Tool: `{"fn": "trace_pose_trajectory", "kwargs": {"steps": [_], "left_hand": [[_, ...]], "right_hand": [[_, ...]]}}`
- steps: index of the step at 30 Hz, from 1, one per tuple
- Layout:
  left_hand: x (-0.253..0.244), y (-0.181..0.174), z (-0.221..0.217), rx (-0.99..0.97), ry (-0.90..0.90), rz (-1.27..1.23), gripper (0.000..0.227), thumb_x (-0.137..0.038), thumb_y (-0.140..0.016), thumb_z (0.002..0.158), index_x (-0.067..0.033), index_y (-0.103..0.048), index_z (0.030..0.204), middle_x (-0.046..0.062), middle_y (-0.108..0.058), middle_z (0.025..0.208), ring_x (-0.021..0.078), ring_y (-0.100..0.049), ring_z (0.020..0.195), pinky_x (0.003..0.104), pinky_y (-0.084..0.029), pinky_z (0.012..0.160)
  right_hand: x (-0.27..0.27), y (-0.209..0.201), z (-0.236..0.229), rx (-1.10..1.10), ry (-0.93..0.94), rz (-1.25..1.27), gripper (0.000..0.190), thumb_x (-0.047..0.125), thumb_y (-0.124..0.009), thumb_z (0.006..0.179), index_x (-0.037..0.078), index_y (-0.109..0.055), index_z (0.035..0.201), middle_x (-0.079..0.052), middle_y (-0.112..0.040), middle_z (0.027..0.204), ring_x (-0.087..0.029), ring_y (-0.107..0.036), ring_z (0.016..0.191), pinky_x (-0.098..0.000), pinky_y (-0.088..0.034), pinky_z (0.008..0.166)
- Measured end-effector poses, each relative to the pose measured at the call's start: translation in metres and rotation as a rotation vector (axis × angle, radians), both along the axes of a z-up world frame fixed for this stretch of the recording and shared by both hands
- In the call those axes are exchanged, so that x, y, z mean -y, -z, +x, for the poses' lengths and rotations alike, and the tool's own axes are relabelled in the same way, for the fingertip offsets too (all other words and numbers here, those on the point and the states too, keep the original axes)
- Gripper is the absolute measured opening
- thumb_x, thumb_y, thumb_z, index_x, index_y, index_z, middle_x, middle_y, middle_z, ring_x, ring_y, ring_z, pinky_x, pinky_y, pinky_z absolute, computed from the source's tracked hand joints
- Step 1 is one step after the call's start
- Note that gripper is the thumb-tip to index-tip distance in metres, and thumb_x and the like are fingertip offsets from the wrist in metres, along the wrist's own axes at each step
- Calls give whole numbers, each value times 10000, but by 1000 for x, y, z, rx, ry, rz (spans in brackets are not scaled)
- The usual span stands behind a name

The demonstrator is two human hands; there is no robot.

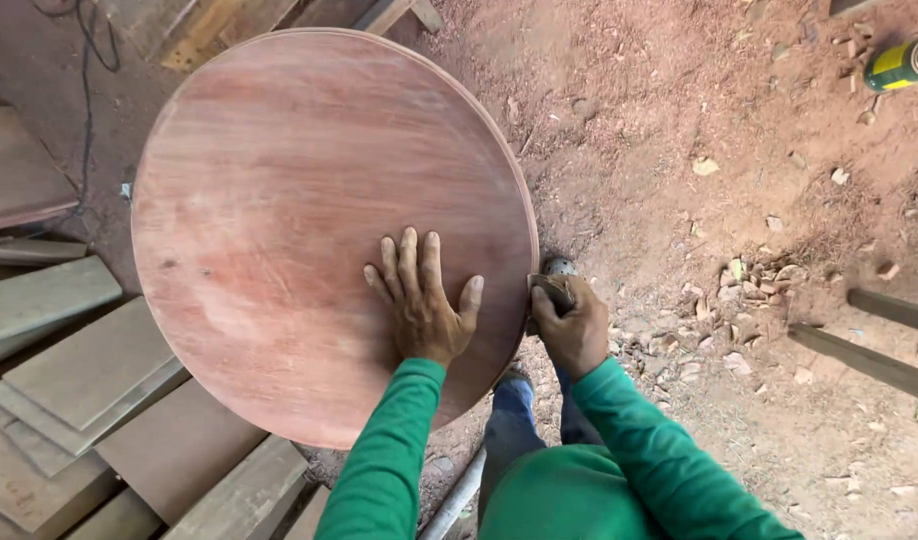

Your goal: Sanding the surface and edges of a circular wooden tabletop using a piece of sandpaper.

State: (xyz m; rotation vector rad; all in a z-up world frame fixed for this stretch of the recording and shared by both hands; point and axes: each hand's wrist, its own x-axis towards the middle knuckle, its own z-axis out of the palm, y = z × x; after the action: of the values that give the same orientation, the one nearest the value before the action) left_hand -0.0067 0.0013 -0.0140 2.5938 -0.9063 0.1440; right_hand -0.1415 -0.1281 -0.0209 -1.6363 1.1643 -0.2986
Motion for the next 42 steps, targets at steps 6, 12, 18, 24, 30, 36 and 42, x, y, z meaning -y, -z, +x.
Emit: {"fn": "trace_pose_trajectory", "kwargs": {"steps": [6, 12, 18, 24, 30, 36, 42], "left_hand": [[-4, 3, -2, 22, 3, -1, 758, -619, -495, 969, -87, -470, 1509, 196, -401, 1564, 495, -322, 1477, 727, -203, 1149], [-14, 4, -6, 42, 16, 31, 785, -598, -540, 949, -77, -442, 1528, 208, -382, 1577, 493, -302, 1485, 729, -202, 1153], [-95, -4, -32, 32, 173, 106, 813, -617, -543, 919, -102, -447, 1540, 194, -389, 1596, 456, -327, 1486, 673, -210, 1181], [-111, 2, -30, 64, 145, 53, 783, -659, -420, 972, -100, -470, 1518, 174, -415, 1573, 422, -361, 1469, 634, -209, 1194], [-117, 7, -32, 53, 139, 60, 776, -630, -458, 956, -93, -471, 1515, 188, -412, 1568, 438, -353, 1467, 653, -197, 1186], [-118, 4, -34, 48, 150, 43, 770, -632, -448, 968, -87, -470, 1512, 196, -408, 1562, 451, -346, 1465, 652, -188, 1189], [-116, 3, -36, 32, 134, 48, 761, -602, -474, 959, -87, -459, 1519, 196, -402, 1566, 447, -342, 1467, 660, -190, 1181]], "right_hand": [[29, 27, 38, 13, -72, -276, 169, 282, -780, 875, 138, -725, 945, -189, -703, 808, -431, -698, 792, -512, -525, 676], [-50, 40, -19, -96, 43, -220, 220, 342, -761, 881, 143, -670, 909, -191, -643, 721, -419, -660, 693, -499, -474, 615], [1, 7, 38, 42, 190, -75, 115, 252, -766, 890, 138, -763, 904, -161, -729, 747, -338, -713, 691, -409, -550, 623], [-47, 59, -4, -12, 152, -236, 188, 330, -784, 895, 149, -737, 903, -188, -710, 768, -402, -723, 778, -456, -538, 655], [-61, 31, -2, 30, 258, -80, 148, 235, -784, 889, 96, -757, 932, -213, -705, 756, -408, -696, 717, -463, -540, 655], [-15, 44, 26, 221, 237, -68, 142, 265, -786, 925, 129, -758, 954, -96, -701, 791, -221, -649, 747, -390, -533, 673], [-78, 30, -9, 264, 426, 226, 32, 42, -721, 891, 53, -715, 920, -81, -700, 751, -155, -624, 702, -297, -525, 612]]}}
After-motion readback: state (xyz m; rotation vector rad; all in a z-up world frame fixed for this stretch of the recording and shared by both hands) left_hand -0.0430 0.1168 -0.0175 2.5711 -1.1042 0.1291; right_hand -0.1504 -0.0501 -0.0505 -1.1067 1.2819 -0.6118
